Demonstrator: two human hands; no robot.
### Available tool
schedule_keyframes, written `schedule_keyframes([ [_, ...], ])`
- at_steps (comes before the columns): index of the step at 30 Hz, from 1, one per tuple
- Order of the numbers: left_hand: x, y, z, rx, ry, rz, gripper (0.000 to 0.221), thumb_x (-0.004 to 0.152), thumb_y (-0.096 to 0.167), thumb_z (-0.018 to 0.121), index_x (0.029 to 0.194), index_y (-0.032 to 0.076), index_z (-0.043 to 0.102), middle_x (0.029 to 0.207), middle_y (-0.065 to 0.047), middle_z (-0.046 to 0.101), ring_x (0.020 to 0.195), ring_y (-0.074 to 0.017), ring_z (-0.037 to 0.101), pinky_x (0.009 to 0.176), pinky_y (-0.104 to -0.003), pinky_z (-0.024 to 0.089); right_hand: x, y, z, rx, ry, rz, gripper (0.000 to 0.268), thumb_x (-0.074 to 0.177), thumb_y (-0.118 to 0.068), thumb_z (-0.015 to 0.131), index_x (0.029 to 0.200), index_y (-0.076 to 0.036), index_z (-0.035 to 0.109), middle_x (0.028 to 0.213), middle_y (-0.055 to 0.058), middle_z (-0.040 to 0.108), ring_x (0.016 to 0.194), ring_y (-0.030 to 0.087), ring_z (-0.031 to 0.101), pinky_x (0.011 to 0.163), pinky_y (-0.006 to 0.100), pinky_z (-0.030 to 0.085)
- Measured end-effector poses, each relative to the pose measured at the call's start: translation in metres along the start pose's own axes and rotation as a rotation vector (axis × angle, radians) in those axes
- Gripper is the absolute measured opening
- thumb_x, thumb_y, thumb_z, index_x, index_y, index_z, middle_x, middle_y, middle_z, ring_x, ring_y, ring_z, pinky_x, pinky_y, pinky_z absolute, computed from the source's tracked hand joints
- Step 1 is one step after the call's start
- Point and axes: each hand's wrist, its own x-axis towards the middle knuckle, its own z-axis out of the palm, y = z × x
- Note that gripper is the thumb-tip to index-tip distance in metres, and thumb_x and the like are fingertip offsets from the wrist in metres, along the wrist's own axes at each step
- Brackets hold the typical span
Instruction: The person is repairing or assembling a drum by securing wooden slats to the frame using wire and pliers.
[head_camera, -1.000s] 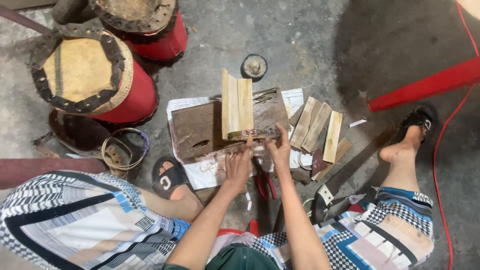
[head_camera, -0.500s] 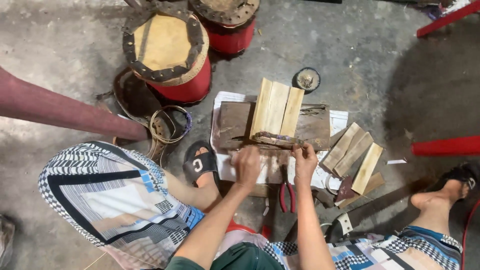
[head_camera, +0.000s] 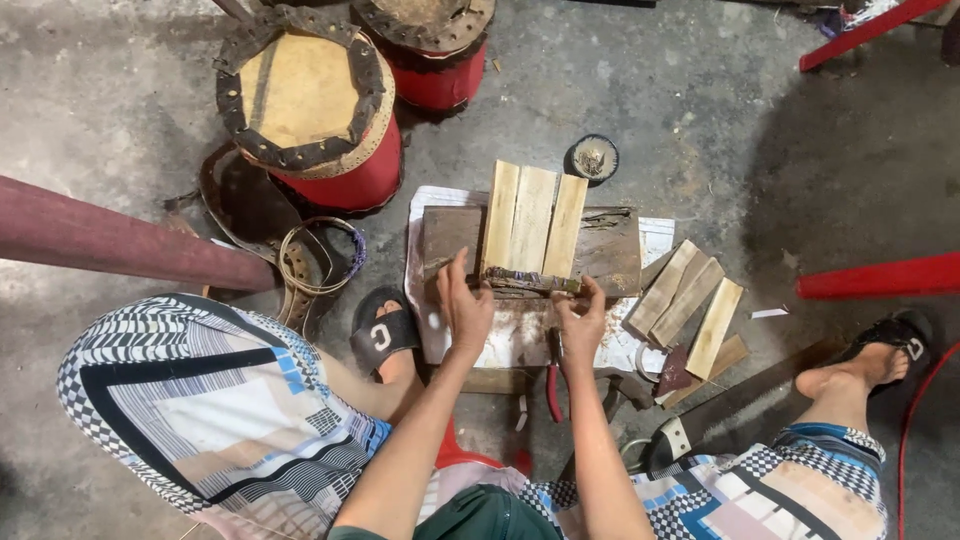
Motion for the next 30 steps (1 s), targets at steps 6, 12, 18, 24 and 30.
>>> schedule_keyframes([
  [6, 0.002, -0.016, 0.009, 0.006, -0.197, -0.021, 0.07, 0.078, 0.009, 0.079, 0.145, 0.01, 0.059, 0.117, -0.018, 0.067, 0.109, -0.0383, 0.062, 0.099, -0.044, 0.043, -0.011, -0.013, 0.006, -0.071, -0.015, -0.043, 0.077, 0.078, -0.018, 0.088, 0.146, -0.007, 0.054, 0.133, 0.023, 0.056, 0.106, 0.038, 0.067, 0.096, 0.053, 0.055],
  [12, 0.005, -0.015, 0.005, 0.0, -0.182, -0.056, 0.046, 0.085, 0.008, 0.074, 0.13, 0.019, 0.072, 0.106, -0.012, 0.073, 0.099, -0.0361, 0.067, 0.093, -0.043, 0.047, 0.006, 0.013, -0.002, -0.303, -0.037, -0.182, 0.064, 0.081, -0.007, 0.08, 0.142, -0.019, 0.062, 0.119, 0.014, 0.057, 0.098, 0.033, 0.071, 0.089, 0.047, 0.059],
  [18, 0.005, -0.033, 0.023, 0.043, -0.128, -0.166, 0.023, 0.086, 0.018, 0.076, 0.107, 0.028, 0.079, 0.097, -0.003, 0.074, 0.097, -0.0304, 0.069, 0.09, -0.044, 0.053, -0.011, -0.005, 0.001, -0.216, 0.054, -0.174, 0.056, 0.085, 0.003, 0.068, 0.138, -0.013, 0.063, 0.113, 0.019, 0.067, 0.094, 0.037, 0.073, 0.083, 0.048, 0.06],
  [24, 0.02, 0.009, 0.01, -0.147, -0.104, -0.538, 0.008, 0.089, 0.022, 0.073, 0.096, 0.02, 0.078, 0.083, -0.004, 0.075, 0.086, -0.0281, 0.074, 0.082, -0.04, 0.056, -0.023, 0.041, 0.025, 0.292, 0.083, 0.192, 0.026, 0.087, 0.001, 0.062, 0.106, -0.014, 0.069, 0.093, 0.004, 0.065, 0.072, 0.013, 0.065, 0.061, 0.027, 0.059],
  [30, 0.023, 0.028, 0.005, -0.235, -0.086, -0.684, 0.015, 0.085, 0.037, 0.075, 0.09, 0.023, 0.077, 0.074, -0.003, 0.074, 0.072, -0.0198, 0.074, 0.071, -0.034, 0.057, -0.036, 0.0, 0.037, 0.573, -0.286, 0.493, 0.047, 0.085, -0.021, 0.083, 0.128, -0.014, 0.065, 0.114, 0.005, 0.073, 0.101, 0.023, 0.073, 0.095, 0.047, 0.055],
])
